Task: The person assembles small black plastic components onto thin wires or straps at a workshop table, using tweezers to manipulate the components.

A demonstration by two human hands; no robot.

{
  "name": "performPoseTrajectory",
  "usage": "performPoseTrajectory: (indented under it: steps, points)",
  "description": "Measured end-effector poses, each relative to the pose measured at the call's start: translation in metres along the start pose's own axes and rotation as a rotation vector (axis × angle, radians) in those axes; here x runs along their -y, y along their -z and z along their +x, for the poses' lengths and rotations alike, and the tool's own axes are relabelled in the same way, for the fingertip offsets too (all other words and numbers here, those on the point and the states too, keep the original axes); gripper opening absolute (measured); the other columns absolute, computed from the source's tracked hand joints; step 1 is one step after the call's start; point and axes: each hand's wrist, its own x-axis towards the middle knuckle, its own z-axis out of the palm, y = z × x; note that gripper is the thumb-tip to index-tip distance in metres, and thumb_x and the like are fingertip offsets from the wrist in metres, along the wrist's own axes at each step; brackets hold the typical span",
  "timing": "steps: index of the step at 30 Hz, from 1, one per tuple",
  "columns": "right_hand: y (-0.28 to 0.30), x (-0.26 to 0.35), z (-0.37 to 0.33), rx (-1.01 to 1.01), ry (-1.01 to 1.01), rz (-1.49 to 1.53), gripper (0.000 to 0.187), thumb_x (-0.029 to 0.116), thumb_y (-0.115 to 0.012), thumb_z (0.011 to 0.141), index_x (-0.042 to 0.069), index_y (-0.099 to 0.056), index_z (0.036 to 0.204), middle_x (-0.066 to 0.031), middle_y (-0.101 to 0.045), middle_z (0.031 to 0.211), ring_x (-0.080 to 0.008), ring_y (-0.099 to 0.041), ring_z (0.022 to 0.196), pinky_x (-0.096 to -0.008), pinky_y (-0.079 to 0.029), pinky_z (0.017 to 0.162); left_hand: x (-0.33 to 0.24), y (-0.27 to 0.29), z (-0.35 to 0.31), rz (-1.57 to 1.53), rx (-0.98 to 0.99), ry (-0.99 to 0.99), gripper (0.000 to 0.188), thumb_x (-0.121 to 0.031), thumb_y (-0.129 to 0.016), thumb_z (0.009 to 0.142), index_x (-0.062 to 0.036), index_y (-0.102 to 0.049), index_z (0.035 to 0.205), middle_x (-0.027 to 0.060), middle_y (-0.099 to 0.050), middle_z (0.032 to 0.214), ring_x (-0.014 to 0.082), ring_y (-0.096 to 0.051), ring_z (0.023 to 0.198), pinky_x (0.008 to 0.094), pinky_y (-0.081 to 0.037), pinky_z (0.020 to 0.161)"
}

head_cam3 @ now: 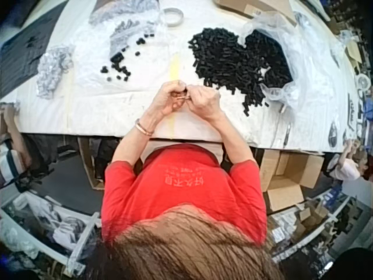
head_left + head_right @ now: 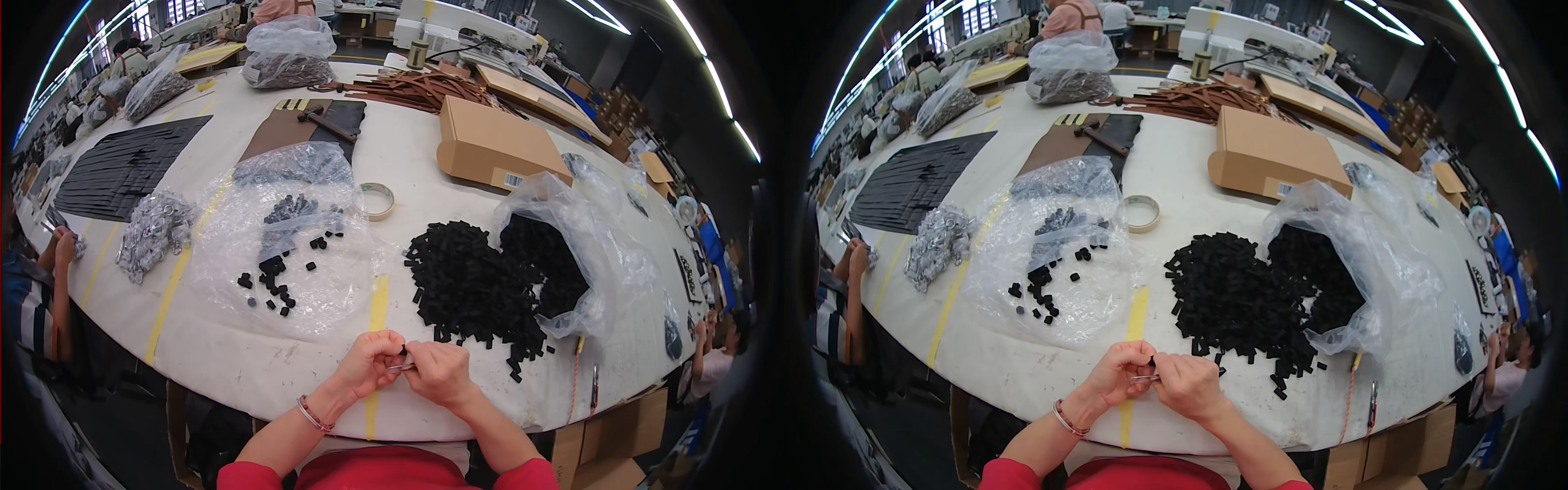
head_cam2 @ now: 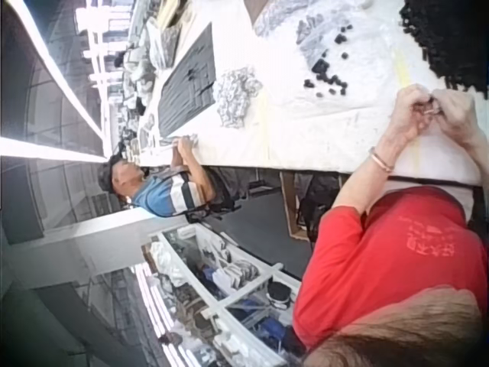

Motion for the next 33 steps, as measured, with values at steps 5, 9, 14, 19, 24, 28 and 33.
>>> performPoseTrajectory:
  steps: [5,9,14,19,24,28,33]
  points:
    - [-0.001,-0.002,0.001,-0.009,0.001,0.001,0.018,0.009,-0.058,0.056,0.006,-0.051,0.072,-0.0026,-0.045,0.051,-0.0168,-0.049,0.043,-0.0278,-0.037,0.040,0.003,0.001,0.001,-0.045,-0.001,-0.014,0.011,-0.013,-0.052,0.076,-0.0028,-0.051,0.078,0.0040,-0.050,0.057,0.0117,-0.046,0.043,0.0210,-0.031,0.034]
    - [-0.001,-0.003,0.001,-0.017,0.010,-0.011,0.019,0.009,-0.058,0.055,0.005,-0.052,0.073,-0.0028,-0.046,0.051,-0.0170,-0.049,0.043,-0.0278,-0.037,0.039,0.000,-0.004,0.000,-0.058,-0.043,-0.004,0.013,-0.015,-0.053,0.078,-0.0022,-0.051,0.080,0.0038,-0.050,0.058,0.0114,-0.047,0.044,0.0211,-0.032,0.035]
    - [0.003,-0.001,0.004,-0.045,-0.060,0.004,0.019,0.008,-0.059,0.056,0.005,-0.052,0.074,-0.0039,-0.047,0.052,-0.0180,-0.051,0.044,-0.0283,-0.038,0.040,0.000,-0.006,0.001,-0.011,0.012,-0.037,0.008,-0.010,-0.054,0.079,-0.0024,-0.051,0.082,0.0034,-0.052,0.061,0.0102,-0.049,0.045,0.0205,-0.033,0.036]
    - [0.005,0.002,0.005,-0.059,-0.143,0.019,0.018,0.006,-0.060,0.057,0.005,-0.052,0.073,-0.0059,-0.051,0.054,-0.0201,-0.053,0.046,-0.0292,-0.040,0.040,0.004,-0.006,0.002,0.077,0.018,-0.100,0.006,-0.007,-0.053,0.081,-0.0022,-0.051,0.084,0.0035,-0.054,0.064,0.0098,-0.051,0.047,0.0193,-0.036,0.037]
    - [0.019,-0.002,0.006,0.079,-0.578,0.701,0.008,0.000,-0.056,0.065,0.001,-0.053,0.073,0.0008,-0.049,0.054,-0.0074,-0.045,0.044,-0.0215,-0.033,0.040,0.002,-0.015,-0.005,0.279,0.009,-0.193,0.007,-0.008,-0.051,0.081,-0.0022,-0.047,0.084,0.0046,-0.054,0.061,0.0098,-0.052,0.045,0.0194,-0.039,0.038]
    - [0.026,-0.018,0.012,0.192,-0.918,1.342,0.008,0.006,-0.052,0.074,0.001,-0.054,0.079,0.0014,-0.050,0.064,-0.0034,-0.041,0.050,-0.0171,-0.030,0.040,0.000,-0.020,-0.009,0.275,0.036,-0.177,0.007,-0.008,-0.051,0.081,-0.0030,-0.047,0.083,0.0041,-0.054,0.060,0.0083,-0.051,0.044,0.0190,-0.039,0.037]
    - [0.021,-0.017,0.011,0.362,-1.136,1.466,0.007,0.006,-0.050,0.073,0.001,-0.052,0.077,-0.0029,-0.050,0.061,-0.0048,-0.040,0.046,-0.0157,-0.026,0.037,0.002,-0.018,-0.009,0.613,-0.020,-0.248,0.006,-0.009,-0.051,0.081,-0.0038,-0.049,0.081,0.0020,-0.054,0.057,0.0057,-0.050,0.043,0.0171,-0.037,0.036]
